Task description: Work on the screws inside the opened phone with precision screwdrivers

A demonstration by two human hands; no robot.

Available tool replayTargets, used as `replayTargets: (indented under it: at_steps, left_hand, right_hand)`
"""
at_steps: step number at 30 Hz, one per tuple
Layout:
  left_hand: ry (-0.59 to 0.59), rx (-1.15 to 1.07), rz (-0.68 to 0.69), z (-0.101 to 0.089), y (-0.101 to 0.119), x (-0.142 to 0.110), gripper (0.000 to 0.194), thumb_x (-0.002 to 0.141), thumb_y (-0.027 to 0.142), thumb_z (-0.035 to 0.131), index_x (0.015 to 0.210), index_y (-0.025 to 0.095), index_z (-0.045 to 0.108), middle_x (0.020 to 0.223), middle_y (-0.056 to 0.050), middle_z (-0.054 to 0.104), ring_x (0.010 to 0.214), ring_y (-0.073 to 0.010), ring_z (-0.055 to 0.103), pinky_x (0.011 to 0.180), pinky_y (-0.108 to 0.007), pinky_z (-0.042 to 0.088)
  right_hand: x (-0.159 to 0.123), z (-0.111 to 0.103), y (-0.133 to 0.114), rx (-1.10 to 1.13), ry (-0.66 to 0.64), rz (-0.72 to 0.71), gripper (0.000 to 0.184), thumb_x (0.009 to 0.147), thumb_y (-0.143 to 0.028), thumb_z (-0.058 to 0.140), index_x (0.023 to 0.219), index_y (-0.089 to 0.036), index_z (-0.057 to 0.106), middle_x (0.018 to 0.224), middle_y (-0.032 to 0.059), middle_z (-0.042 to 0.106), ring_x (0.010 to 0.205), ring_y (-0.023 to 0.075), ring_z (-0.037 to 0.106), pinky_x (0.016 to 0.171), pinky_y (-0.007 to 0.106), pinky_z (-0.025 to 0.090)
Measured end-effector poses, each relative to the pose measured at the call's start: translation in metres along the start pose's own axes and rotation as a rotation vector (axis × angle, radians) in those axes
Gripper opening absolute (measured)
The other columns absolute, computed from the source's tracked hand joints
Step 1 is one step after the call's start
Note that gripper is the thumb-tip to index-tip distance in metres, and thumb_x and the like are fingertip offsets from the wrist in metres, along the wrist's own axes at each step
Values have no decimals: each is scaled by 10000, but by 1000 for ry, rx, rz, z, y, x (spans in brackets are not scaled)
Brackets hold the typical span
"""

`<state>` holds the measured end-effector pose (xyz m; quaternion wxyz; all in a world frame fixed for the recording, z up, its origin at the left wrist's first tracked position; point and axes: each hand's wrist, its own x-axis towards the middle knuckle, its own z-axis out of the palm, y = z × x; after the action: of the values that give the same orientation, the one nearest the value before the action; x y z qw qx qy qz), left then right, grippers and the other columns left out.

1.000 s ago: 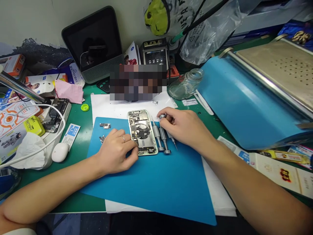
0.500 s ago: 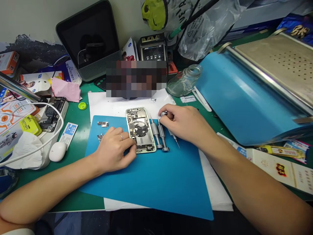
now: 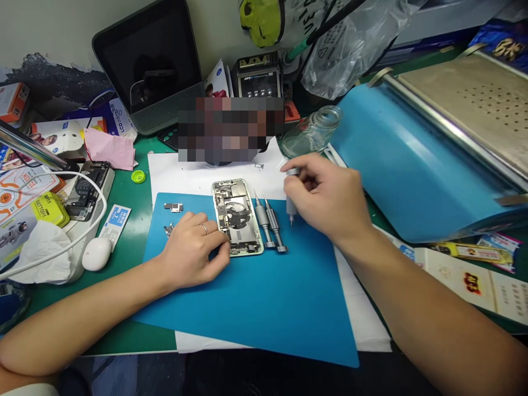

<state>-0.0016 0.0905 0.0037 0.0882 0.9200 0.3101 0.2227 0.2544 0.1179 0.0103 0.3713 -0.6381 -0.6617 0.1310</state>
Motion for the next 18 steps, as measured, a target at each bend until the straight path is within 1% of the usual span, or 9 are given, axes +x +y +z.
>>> replayTargets:
  at_steps: [2, 4, 6, 9, 12, 14, 16, 18]
  left_hand:
    - [5, -3, 2, 0, 0, 0, 264, 963, 198, 513, 749, 189, 666, 618, -17, 570, 632, -177, 435, 617, -360, 269]
    - [8, -5, 5, 0, 0, 0, 263, 964, 197, 515, 752, 185, 670, 619, -16, 567, 633, -176, 435, 616, -359, 269]
    - [11, -6, 6, 0, 0, 1, 265, 966, 195, 516, 754, 182, 675, 619, -15, 562, 633, -175, 434, 616, -359, 268]
    - [12, -8, 5, 0, 0, 1, 259, 963, 190, 525, 757, 178, 682, 620, -13, 558, 634, -175, 433, 618, -360, 271]
    - [22, -13, 7, 0, 0, 1, 253, 957, 182, 532, 755, 172, 684, 615, -11, 552, 633, -175, 431, 616, -362, 272]
    - [26, -15, 7, 0, 0, 1, 257, 957, 183, 532, 749, 171, 682, 614, -12, 549, 630, -174, 429, 614, -362, 269]
    - [23, -15, 6, 0, 0, 1, 258, 959, 184, 533, 748, 173, 682, 617, -12, 552, 630, -174, 428, 614, -362, 266]
    - [21, -16, 8, 0, 0, 1, 255, 960, 187, 539, 750, 175, 683, 618, -12, 554, 632, -174, 429, 615, -361, 266]
  right_hand:
    - [-2, -2, -2, 66, 174, -33, 137, 874, -239, 552, 951, -258, 664, 761, 38, 647, 660, 223, 597, 624, 371, 448]
    - [-3, -4, -3, 94, 251, -53, 105, 908, -251, 555, 967, -298, 628, 863, 57, 669, 725, 244, 616, 671, 401, 475]
    - [-3, -4, -3, 95, 258, -64, 80, 918, -260, 564, 958, -321, 597, 895, 58, 668, 744, 249, 615, 695, 415, 484]
    - [-4, -4, -2, 78, 251, -82, 73, 906, -257, 587, 887, -316, 547, 836, 47, 645, 725, 244, 599, 699, 421, 479]
    - [-5, -6, -4, 32, 254, -67, 165, 904, -270, 596, 796, -305, 476, 766, 41, 603, 688, 240, 569, 677, 423, 463]
    - [-5, -7, -6, -1, 231, -61, 222, 915, -289, 589, 755, -303, 436, 742, 39, 584, 675, 237, 552, 671, 420, 458]
    - [-5, -8, -7, -22, 205, -96, 277, 920, -302, 586, 713, -298, 402, 713, 37, 561, 670, 234, 540, 665, 413, 452]
    - [-5, -8, -8, -28, 196, -160, 314, 918, -305, 589, 678, -292, 386, 688, 35, 550, 668, 228, 540, 651, 401, 444]
